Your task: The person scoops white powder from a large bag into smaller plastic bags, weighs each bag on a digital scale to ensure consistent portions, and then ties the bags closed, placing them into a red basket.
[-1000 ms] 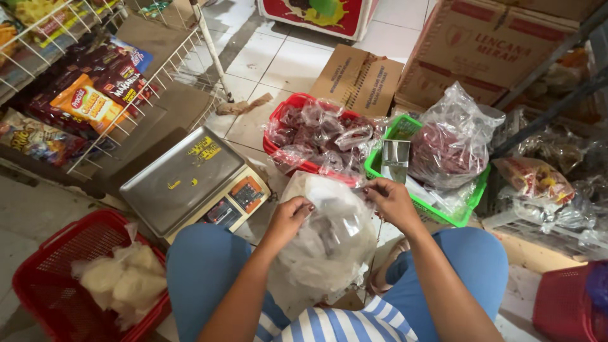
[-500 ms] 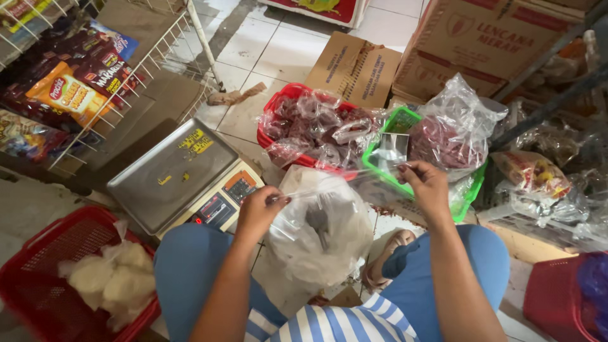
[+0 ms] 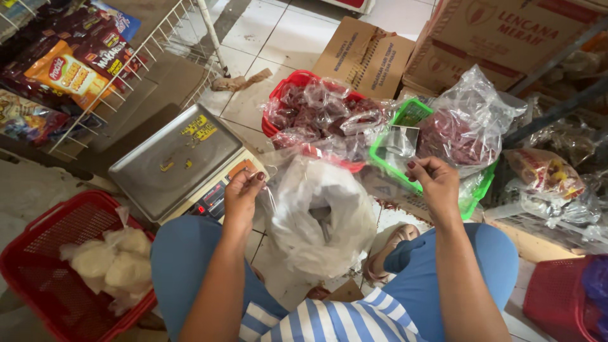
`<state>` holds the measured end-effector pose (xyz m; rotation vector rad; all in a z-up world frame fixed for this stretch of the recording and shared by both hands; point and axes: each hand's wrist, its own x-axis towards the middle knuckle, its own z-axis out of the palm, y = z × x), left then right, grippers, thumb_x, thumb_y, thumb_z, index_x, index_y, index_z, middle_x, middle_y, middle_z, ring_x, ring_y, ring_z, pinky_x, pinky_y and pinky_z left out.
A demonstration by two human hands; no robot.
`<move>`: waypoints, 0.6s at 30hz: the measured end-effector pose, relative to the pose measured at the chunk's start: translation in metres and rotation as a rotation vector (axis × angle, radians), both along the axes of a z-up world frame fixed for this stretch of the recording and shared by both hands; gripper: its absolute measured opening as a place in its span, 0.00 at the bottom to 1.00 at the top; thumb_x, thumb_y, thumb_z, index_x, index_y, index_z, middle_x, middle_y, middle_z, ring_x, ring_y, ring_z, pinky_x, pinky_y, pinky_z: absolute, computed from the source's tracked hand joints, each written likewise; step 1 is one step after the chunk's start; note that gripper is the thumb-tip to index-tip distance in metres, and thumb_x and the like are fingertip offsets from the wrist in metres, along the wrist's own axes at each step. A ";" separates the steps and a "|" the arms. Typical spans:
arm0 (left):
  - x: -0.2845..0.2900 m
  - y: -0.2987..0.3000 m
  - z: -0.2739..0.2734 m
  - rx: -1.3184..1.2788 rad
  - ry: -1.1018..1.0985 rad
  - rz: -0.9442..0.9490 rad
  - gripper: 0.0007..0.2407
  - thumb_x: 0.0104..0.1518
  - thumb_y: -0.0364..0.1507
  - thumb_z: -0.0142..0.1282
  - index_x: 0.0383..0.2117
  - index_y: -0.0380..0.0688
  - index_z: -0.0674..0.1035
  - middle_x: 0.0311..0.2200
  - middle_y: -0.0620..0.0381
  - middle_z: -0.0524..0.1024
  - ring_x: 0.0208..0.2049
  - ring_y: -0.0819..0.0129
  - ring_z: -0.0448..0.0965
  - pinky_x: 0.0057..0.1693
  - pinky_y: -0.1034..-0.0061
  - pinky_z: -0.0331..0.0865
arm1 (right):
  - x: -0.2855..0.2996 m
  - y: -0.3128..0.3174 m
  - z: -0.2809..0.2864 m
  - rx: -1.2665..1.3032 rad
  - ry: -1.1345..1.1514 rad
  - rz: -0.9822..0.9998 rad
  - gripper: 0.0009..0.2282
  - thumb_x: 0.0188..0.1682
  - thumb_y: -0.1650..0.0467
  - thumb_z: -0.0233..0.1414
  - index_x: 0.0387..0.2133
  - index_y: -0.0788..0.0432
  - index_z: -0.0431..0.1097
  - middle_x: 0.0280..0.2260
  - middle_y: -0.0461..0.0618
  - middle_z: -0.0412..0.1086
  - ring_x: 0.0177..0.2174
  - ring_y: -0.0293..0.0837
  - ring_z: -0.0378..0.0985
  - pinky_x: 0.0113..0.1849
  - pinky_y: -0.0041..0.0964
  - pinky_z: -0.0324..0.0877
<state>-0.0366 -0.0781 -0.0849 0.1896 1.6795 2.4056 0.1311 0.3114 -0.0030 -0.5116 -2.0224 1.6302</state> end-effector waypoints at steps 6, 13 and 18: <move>0.005 0.003 0.005 0.041 0.006 0.019 0.05 0.62 0.28 0.60 0.38 0.39 0.80 0.32 0.63 0.78 0.36 0.78 0.76 0.47 0.80 0.71 | 0.001 0.001 -0.019 -0.022 0.006 0.002 0.10 0.58 0.74 0.57 0.26 0.62 0.68 0.24 0.39 0.64 0.26 0.29 0.60 0.29 0.27 0.55; 0.009 -0.003 0.027 0.089 -0.111 0.083 0.07 0.60 0.29 0.60 0.42 0.43 0.81 0.36 0.63 0.80 0.37 0.78 0.78 0.46 0.80 0.71 | -0.006 -0.004 -0.021 -0.082 0.101 0.077 0.04 0.55 0.75 0.54 0.40 0.63 0.74 0.33 0.43 0.74 0.33 0.33 0.74 0.37 0.27 0.69; 0.015 -0.012 0.030 -0.046 -0.065 0.142 0.07 0.59 0.28 0.59 0.41 0.47 0.81 0.34 0.66 0.77 0.36 0.80 0.75 0.44 0.81 0.70 | -0.004 -0.009 -0.017 -0.107 0.105 0.036 0.06 0.53 0.75 0.54 0.41 0.64 0.74 0.36 0.45 0.76 0.34 0.35 0.77 0.39 0.29 0.72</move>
